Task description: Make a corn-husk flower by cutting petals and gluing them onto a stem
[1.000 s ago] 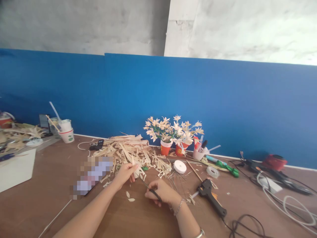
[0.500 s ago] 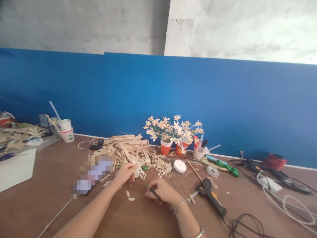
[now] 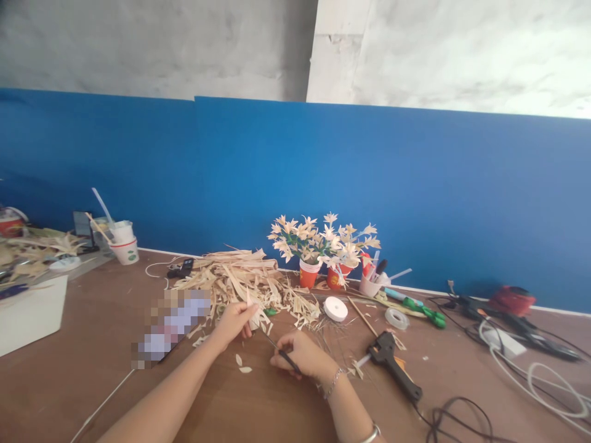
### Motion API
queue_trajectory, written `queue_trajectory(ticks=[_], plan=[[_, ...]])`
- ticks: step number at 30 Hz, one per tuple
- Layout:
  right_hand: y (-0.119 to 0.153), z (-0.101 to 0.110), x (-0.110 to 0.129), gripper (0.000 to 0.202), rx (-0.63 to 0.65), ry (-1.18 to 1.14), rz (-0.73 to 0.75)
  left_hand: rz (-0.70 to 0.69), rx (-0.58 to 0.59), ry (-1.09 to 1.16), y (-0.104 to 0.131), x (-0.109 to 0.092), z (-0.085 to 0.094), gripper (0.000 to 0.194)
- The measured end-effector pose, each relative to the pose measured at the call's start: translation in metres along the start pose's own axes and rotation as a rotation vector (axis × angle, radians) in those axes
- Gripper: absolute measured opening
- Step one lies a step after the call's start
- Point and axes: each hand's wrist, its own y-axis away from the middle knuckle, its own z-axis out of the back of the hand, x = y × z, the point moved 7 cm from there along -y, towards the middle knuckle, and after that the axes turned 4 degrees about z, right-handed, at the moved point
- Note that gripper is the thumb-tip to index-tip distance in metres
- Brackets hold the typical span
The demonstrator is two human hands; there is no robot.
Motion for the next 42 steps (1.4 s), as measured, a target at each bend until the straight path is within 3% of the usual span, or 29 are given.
queue_trajectory(ticks=[17,42], plan=[[-0.0003,0.0044,0.0081,0.027,-0.066,0.078,0.005,0.017,-0.033,0.107,0.0024,-0.0029,0.0025,0.037],[-0.0069,0.0039,0.0002,0.029,-0.14,-0.044,-0.001,0.112,-0.131,0.383,0.0066,0.0002,0.0004,0.028]])
